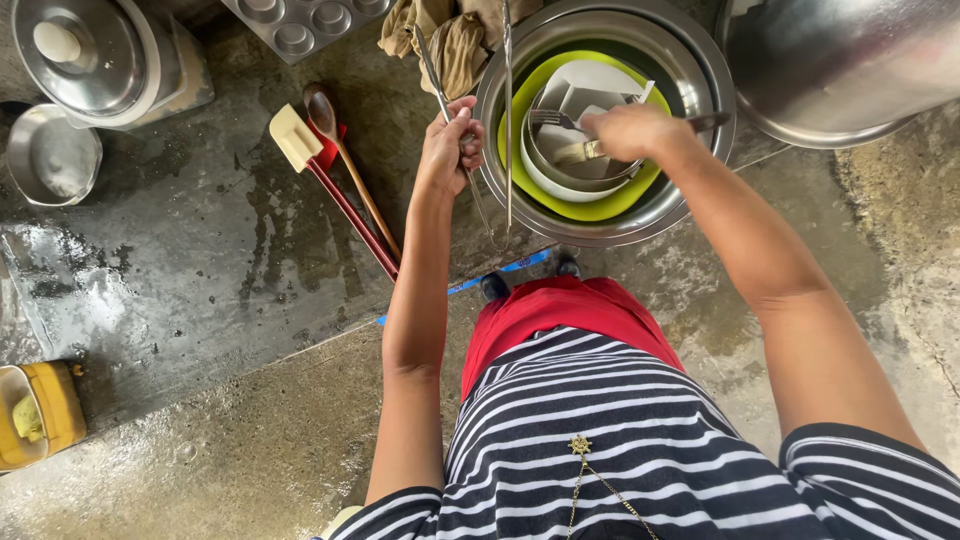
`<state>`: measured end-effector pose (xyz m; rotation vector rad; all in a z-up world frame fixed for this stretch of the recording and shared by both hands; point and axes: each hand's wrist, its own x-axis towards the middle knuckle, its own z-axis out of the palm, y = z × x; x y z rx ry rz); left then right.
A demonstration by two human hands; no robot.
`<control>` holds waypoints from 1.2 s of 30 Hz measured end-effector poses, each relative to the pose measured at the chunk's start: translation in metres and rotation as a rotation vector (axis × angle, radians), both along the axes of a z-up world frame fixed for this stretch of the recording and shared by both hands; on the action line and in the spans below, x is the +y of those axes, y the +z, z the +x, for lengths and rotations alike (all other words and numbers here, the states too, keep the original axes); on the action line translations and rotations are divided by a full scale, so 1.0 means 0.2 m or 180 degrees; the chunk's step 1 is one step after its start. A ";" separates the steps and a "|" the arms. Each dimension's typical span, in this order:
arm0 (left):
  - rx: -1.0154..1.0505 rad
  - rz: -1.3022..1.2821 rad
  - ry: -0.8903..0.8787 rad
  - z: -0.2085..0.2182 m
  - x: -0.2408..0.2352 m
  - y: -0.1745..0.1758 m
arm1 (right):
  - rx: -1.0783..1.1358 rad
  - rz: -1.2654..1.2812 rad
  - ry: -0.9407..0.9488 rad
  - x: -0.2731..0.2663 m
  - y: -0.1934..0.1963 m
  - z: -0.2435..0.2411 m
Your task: The person washes a pink cup, a white lid, and a long-handled spatula at an outdoor sink before placing them into a large metal bowl with other kitchenware.
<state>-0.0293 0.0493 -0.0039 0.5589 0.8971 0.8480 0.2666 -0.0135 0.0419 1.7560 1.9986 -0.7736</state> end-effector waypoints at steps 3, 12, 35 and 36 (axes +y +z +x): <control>-0.0116 0.0009 0.0004 -0.04 0.00 -0.01 | 0.0134 0.0136 0.0062 0.01 -0.02 0.09; -0.0332 -0.0124 0.0074 0.09 0.03 -0.14 | -0.0249 0.1103 0.0502 -0.11 -0.26 -0.07; 0.5234 0.0388 0.0316 -0.80 0.27 -0.43 | 0.1823 0.2343 -0.2026 -0.54 -0.24 0.15; 0.5329 0.0303 0.0096 -0.83 0.30 -0.44 | 0.1107 0.2691 -0.1508 -0.53 -0.24 0.14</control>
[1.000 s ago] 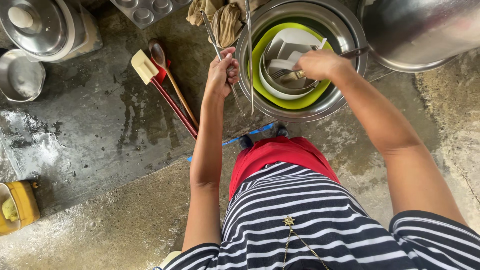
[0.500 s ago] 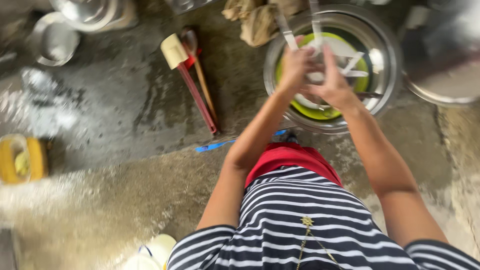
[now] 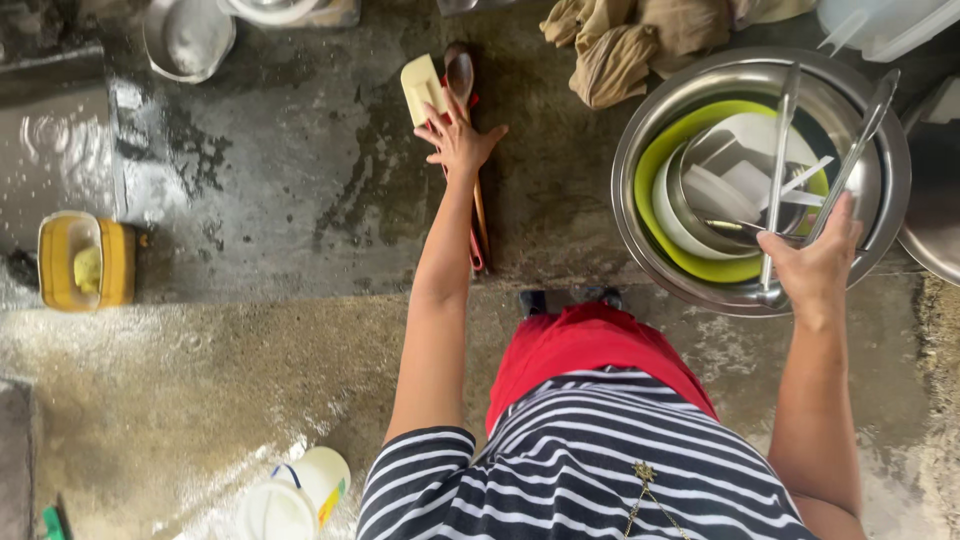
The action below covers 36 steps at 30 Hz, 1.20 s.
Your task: The person washes a pink cup, a white lid, and a long-handled spatula at an outdoor sink before placing them into a large metal bowl with other kitchenware.
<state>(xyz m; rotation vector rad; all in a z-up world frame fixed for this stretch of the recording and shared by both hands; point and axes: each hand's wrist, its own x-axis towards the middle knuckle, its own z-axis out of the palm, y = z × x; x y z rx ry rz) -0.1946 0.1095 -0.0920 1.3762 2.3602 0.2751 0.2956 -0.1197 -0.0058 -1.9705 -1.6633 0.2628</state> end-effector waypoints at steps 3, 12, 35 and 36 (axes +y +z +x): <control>0.0116 -0.0378 0.0056 -0.02 0.09 -0.07 | 0.0386 -0.0849 -0.0540 0.01 0.05 -0.02; 0.0652 0.0303 -0.0264 -0.19 0.19 -0.44 | -0.0038 -0.0928 -0.0887 -0.11 0.22 -0.23; -0.0922 0.1432 -0.1483 0.14 -0.45 0.03 | 0.1614 0.1349 0.0016 1.05 -0.51 -1.71; -0.0979 0.1482 -0.1545 0.14 -0.45 0.10 | 0.1583 0.1425 -0.0052 1.00 -0.38 -1.64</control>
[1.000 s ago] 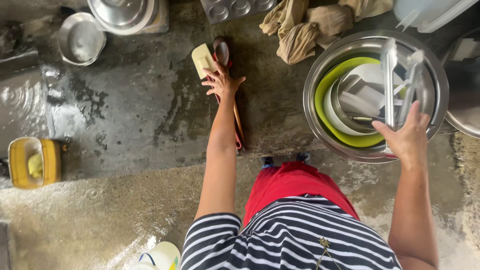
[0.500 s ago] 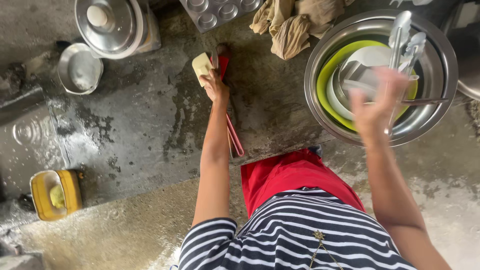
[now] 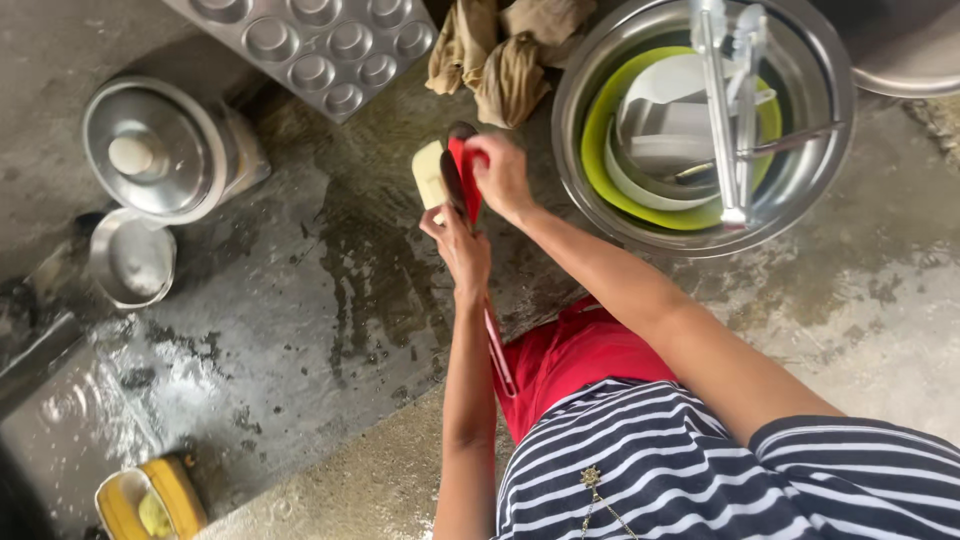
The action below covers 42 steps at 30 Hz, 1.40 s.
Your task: The person washes a pink cup, a white lid, and a long-handled spatula at an outdoor sink before placing them into a large metal bowl with other kitchenware.
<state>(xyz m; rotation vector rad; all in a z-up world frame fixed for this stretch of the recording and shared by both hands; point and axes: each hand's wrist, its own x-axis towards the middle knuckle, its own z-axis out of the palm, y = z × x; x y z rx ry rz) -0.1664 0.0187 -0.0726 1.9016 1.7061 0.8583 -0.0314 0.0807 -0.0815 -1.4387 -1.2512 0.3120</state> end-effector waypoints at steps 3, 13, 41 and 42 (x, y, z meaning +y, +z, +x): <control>-0.0004 -0.0223 -0.0166 0.05 0.04 0.16 | -0.0265 0.0225 -0.0325 -0.13 0.42 0.44; -0.1640 -0.0558 -0.1638 0.71 0.32 0.27 | -0.1562 -0.0054 -0.1248 -0.72 0.71 1.71; 0.0278 -0.0080 -0.1379 1.17 0.50 -0.14 | -0.0746 -0.0723 -0.0501 -1.04 0.39 2.04; 0.0160 0.0196 -0.1442 1.15 0.50 -0.15 | -0.0639 -0.0765 -0.0494 -1.06 0.39 2.08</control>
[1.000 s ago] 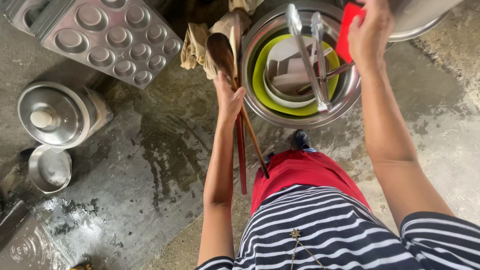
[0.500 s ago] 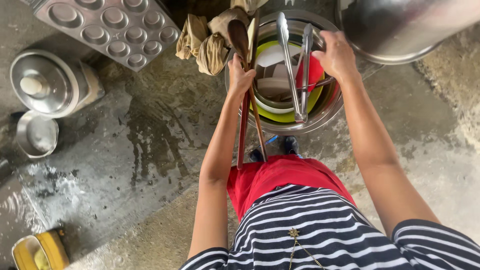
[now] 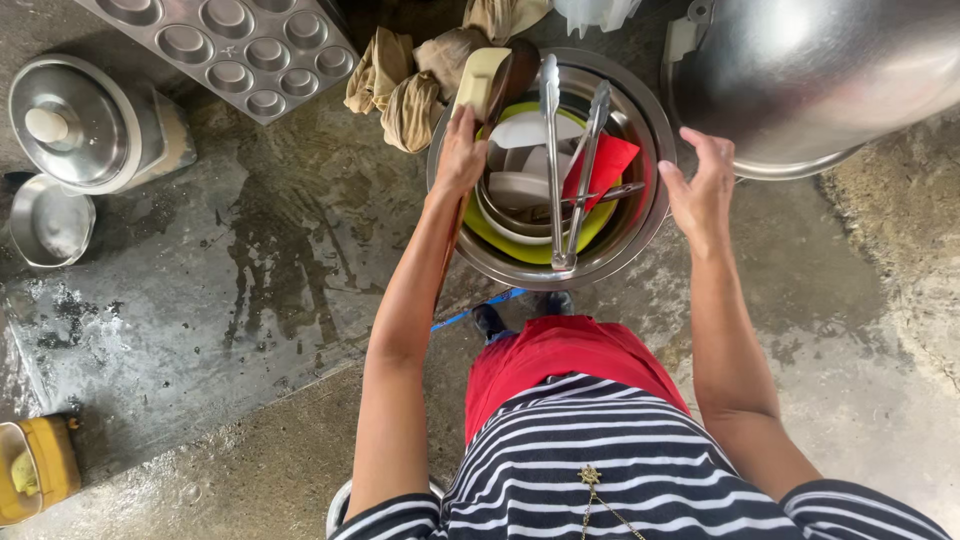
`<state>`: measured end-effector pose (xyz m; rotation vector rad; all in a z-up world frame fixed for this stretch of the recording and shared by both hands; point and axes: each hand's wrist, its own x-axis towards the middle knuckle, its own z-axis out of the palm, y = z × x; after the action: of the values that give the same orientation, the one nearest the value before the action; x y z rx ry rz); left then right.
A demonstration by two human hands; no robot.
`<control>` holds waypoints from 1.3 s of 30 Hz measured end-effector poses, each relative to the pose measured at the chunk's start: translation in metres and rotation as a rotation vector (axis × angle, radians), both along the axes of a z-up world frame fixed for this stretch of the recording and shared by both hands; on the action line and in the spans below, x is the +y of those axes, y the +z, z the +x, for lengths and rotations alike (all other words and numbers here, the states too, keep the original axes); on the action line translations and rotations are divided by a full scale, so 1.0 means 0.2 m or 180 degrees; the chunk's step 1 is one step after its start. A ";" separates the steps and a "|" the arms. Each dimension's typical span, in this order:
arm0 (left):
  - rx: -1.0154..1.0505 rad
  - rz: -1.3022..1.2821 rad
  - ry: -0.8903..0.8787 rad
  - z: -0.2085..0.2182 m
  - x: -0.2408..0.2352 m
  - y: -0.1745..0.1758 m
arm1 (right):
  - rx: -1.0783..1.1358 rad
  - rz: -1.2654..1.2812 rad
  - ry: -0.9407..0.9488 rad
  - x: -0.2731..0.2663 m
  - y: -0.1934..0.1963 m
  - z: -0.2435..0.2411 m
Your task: The person washes a pink cup, a white lid, and a long-handled spatula at an outdoor sink before placing them into a large metal bowl with other kitchenware.
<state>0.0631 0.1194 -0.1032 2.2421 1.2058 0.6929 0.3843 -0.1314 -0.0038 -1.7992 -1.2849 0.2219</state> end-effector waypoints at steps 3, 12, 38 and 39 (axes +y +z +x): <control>-0.0419 -0.0702 0.0641 -0.05 -0.02 -0.01 | 0.0425 -0.0201 -0.0165 -0.02 0.00 0.07; -0.0434 -0.0991 0.0938 -0.15 -0.07 0.24 | 0.0824 -0.0146 0.0136 0.22 -0.08 0.16; 0.0443 -0.1187 0.0785 1.41 0.70 -0.15 | 0.4327 -0.0393 -0.0917 1.78 -0.91 0.53; 0.0348 -0.1208 0.0978 1.42 0.68 -0.14 | 0.4340 -0.0381 -0.0804 1.78 -0.94 0.52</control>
<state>0.3475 0.2548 -0.1313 1.8205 1.6066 0.4093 0.4874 0.2245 -0.1923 -1.3375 -0.0678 1.1450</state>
